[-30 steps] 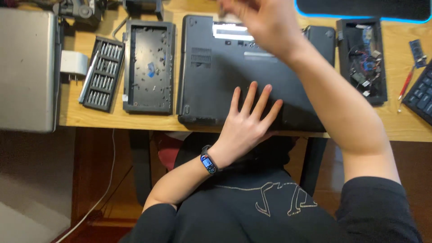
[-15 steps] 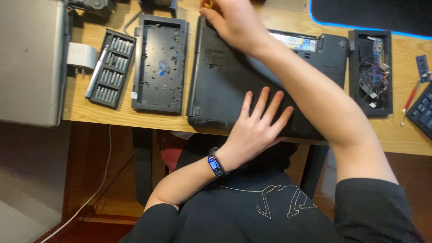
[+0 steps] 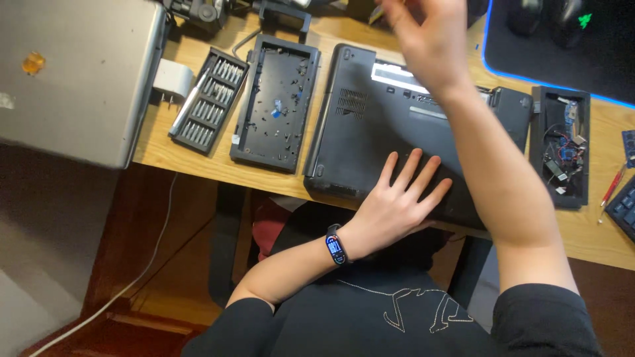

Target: Replacing internal components and reassembling a laptop computer.

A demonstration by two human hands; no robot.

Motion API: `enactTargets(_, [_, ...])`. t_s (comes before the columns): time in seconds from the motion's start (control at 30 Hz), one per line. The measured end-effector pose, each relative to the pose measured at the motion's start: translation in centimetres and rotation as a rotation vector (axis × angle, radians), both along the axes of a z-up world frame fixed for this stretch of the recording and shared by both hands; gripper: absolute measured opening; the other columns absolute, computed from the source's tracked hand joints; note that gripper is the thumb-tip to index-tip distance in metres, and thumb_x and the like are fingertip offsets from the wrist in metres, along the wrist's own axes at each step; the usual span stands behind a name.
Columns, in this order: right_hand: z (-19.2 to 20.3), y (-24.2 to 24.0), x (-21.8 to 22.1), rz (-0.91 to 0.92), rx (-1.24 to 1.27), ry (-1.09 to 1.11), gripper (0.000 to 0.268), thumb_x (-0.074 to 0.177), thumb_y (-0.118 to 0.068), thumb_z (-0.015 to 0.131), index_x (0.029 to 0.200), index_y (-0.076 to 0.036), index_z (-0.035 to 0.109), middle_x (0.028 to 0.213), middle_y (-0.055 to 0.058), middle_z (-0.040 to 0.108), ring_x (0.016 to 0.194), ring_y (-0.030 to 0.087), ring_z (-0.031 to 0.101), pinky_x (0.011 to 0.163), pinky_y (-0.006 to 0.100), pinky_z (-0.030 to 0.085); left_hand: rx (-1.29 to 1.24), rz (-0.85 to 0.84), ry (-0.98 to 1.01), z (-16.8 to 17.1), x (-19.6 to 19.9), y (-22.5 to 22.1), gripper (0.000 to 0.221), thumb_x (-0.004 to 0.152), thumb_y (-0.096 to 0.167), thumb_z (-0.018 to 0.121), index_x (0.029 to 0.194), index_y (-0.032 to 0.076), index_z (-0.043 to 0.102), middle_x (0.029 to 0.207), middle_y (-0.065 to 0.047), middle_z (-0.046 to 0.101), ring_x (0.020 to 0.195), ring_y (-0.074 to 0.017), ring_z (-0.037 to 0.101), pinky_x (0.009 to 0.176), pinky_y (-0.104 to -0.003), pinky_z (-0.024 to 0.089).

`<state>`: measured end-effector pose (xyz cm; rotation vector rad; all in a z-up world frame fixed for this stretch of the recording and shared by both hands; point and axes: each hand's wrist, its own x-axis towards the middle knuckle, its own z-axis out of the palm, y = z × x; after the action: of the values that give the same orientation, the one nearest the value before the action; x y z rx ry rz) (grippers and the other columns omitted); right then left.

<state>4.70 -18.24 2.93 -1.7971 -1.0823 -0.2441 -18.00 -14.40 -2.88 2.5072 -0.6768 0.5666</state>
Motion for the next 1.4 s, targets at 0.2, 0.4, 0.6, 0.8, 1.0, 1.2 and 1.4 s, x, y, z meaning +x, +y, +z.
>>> enactTargets(0.2, [-0.9, -0.2, -0.1, -0.096, -0.103, 0.064, 0.008, 0.103, -0.002, 0.07, 0.107, 0.004, 0.068, 0.095, 0.012, 0.074, 0.088, 0.018, 0.075, 0.08, 0.03, 0.058, 0.035, -0.019, 0.025, 0.4, 0.2, -0.3, 0.079, 0.074, 0.046, 0.082, 0.141, 0.011, 0.059, 0.153, -0.023, 0.049, 0.144, -0.0457, 0.044, 0.117, -0.065, 0.034])
enactTargets(0.4, [-4.3, 0.2, -0.7, -0.134, -0.094, 0.074, 0.011, 0.098, -0.006, 0.072, 0.102, 0.003, 0.068, 0.091, 0.011, 0.072, 0.083, 0.022, 0.074, 0.073, 0.031, 0.056, 0.038, -0.021, 0.023, 0.3, 0.3, -0.8, 0.082, 0.074, 0.046, 0.085, 0.143, 0.01, 0.058, 0.151, -0.025, 0.05, 0.141, -0.0476, 0.044, 0.115, -0.068, 0.032])
enactTargets(0.6, [-2.6, 0.6, -1.2, -0.17, -0.017, -0.097, 0.012, 0.095, -0.008, 0.076, 0.087, 0.0, 0.071, 0.092, 0.01, 0.066, 0.078, 0.026, 0.066, 0.067, 0.035, 0.052, 0.061, -0.017, 0.045, 0.4, 0.2, -0.8, 0.086, 0.072, 0.043, 0.086, 0.145, 0.01, 0.057, 0.15, -0.024, 0.05, 0.142, -0.0475, 0.044, 0.115, -0.068, 0.032])
enactTargets(0.8, [-1.5, 0.4, -1.2, -0.229, -0.052, -0.082, 0.038, 0.099, -0.012, 0.077, 0.075, 0.004, 0.053, 0.092, 0.013, 0.07, 0.077, 0.027, 0.064, 0.068, 0.037, 0.05, 0.073, -0.022, 0.015, 0.2, 0.2, -0.6, 0.086, 0.071, 0.041, 0.086, 0.146, 0.011, 0.057, 0.152, -0.024, 0.05, 0.143, -0.0473, 0.043, 0.115, -0.067, 0.033])
enactTargets(1.0, [-2.3, -0.1, -4.0, -0.007, -0.199, -0.17, 0.014, 0.1, -0.013, 0.067, 0.101, 0.001, 0.065, 0.088, 0.017, 0.068, 0.082, 0.037, 0.066, 0.072, 0.042, 0.052, 0.063, -0.013, -0.02, -0.6, 0.3, -0.8, 0.076, 0.079, 0.044, 0.082, 0.143, 0.011, 0.06, 0.148, -0.025, 0.052, 0.142, -0.0462, 0.045, 0.117, -0.067, 0.032])
enactTargets(1.2, [-1.0, -1.2, -8.5, 0.012, -0.233, 0.065, 0.018, 0.098, -0.016, 0.067, 0.104, 0.0, 0.067, 0.089, 0.019, 0.071, 0.083, 0.037, 0.071, 0.07, 0.04, 0.056, 0.141, 0.014, -0.061, -3.6, 0.1, -1.1, 0.064, 0.086, 0.047, 0.075, 0.139, 0.013, 0.063, 0.138, -0.02, 0.057, 0.135, -0.0398, 0.05, 0.119, -0.066, 0.03])
enactTargets(1.4, [2.0, -2.2, -11.3, -0.027, -0.217, 0.181, 0.016, 0.097, -0.017, 0.066, 0.105, -0.003, 0.07, 0.086, 0.014, 0.074, 0.071, 0.031, 0.073, 0.066, 0.038, 0.056, 0.144, -0.051, 0.116, -3.1, 0.1, -0.9, 0.06, 0.091, 0.051, 0.073, 0.134, 0.012, 0.06, 0.136, -0.017, 0.056, 0.133, -0.0401, 0.052, 0.117, -0.064, 0.035])
